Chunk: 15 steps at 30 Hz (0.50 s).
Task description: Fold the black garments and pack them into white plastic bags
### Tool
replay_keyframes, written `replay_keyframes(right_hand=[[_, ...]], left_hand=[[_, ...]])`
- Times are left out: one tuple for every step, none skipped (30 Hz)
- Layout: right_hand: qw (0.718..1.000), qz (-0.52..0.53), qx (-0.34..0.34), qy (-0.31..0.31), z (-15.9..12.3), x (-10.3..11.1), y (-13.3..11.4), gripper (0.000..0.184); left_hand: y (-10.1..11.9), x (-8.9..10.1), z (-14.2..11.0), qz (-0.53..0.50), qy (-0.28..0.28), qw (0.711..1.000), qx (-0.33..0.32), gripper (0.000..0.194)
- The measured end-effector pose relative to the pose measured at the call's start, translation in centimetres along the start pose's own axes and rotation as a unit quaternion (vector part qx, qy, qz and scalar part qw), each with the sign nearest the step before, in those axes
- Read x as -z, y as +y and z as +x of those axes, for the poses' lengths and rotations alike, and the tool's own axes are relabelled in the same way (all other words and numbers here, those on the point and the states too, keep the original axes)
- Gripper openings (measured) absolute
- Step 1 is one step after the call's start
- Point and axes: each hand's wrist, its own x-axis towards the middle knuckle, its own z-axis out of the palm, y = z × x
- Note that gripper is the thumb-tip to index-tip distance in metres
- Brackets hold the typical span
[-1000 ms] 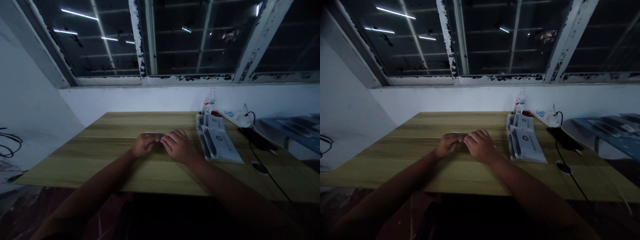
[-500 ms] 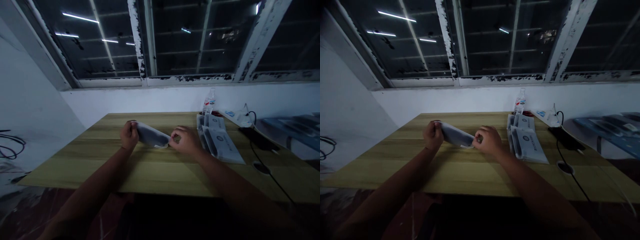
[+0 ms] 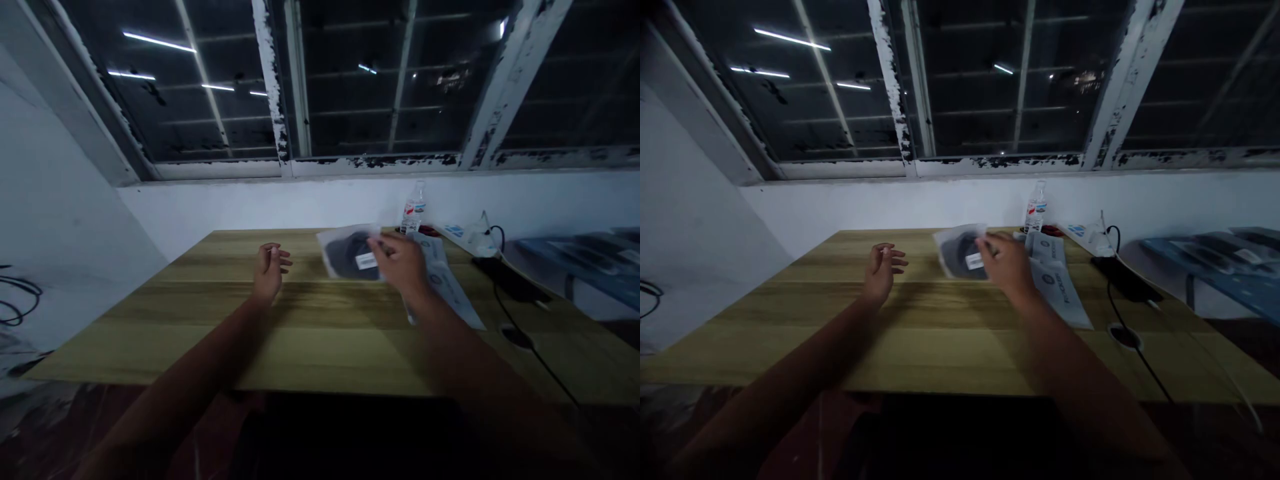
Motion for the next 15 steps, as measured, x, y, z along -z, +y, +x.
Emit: replay_keyframes(right_hand=[[0.999,-0.035,0.009,0.02,0.9,1.2,1.3,0.028],[0.996,-0.076,0.009,0.042,1.8,2.5,2.6,0.028],[0.99,-0.121,0.001,0.07,2.5,3.6,3.9,0.028],[0.982,-0.168,-0.011,0.086,3.0,4.7,5.1,0.028],[0.972,-0.212,-0.025,0.099,3.3,5.5,6.1,0.029],[0.963,-0.247,-0.039,0.105,3.5,6.2,7.1,0.031],[0.955,-0.277,-0.056,0.091,3.4,6.6,7.8,0.032],[0.948,-0.303,-0.076,0.059,3.3,6.7,8.4,0.032],[0.941,-0.32,-0.106,0.003,3.1,6.7,8.8,0.03],[0.931,-0.327,-0.145,-0.07,2.8,6.6,9.1,0.028],[0.916,-0.324,-0.187,-0.144,2.6,6.3,9.3,0.026],[0.899,-0.314,-0.225,-0.205,2.3,6.2,9.4,0.025],[0.885,-0.303,-0.254,-0.245,2.2,6.1,9.5,0.026],[0.878,-0.297,-0.273,-0.258,2.1,6.3,9.6,0.029],[0.877,-0.301,-0.283,-0.245,2.1,6.6,9.8,0.034]], left_hand=[[-0.2,0.0,0.1,-0.006,-0.007,1.0,0.005,0.054],[-0.3,0.0,0.1,-0.008,-0.014,1.0,0.005,0.053],[-0.4,0.0,0.1,-0.01,-0.022,1.0,0.005,0.052],[-0.5,0.0,0.2,-0.011,-0.03,0.999,0.004,0.05],[-0.7,0.1,0.2,-0.011,-0.039,0.999,0.004,0.048],[-0.8,0.1,0.2,-0.009,-0.049,0.999,0.003,0.046],[-1.0,0.1,0.2,-0.005,-0.059,0.998,0.0,0.044],[-1.3,0.1,0.2,0.001,-0.07,0.998,-0.004,0.042],[-1.5,0.1,0.2,0.011,-0.08,0.997,-0.01,0.041],[-1.7,0.1,0.2,0.023,-0.087,0.996,-0.018,0.04],[-2.0,0.1,0.2,0.036,-0.091,0.995,-0.029,0.04],[-2.3,0.2,0.2,0.048,-0.095,0.994,-0.039,0.04],[-2.5,0.2,0.3,0.06,-0.098,0.992,-0.049,0.04],[-2.8,0.3,0.3,0.069,-0.101,0.991,-0.055,0.04],[-3.0,0.3,0.4,0.075,-0.104,0.99,-0.06,0.041]])
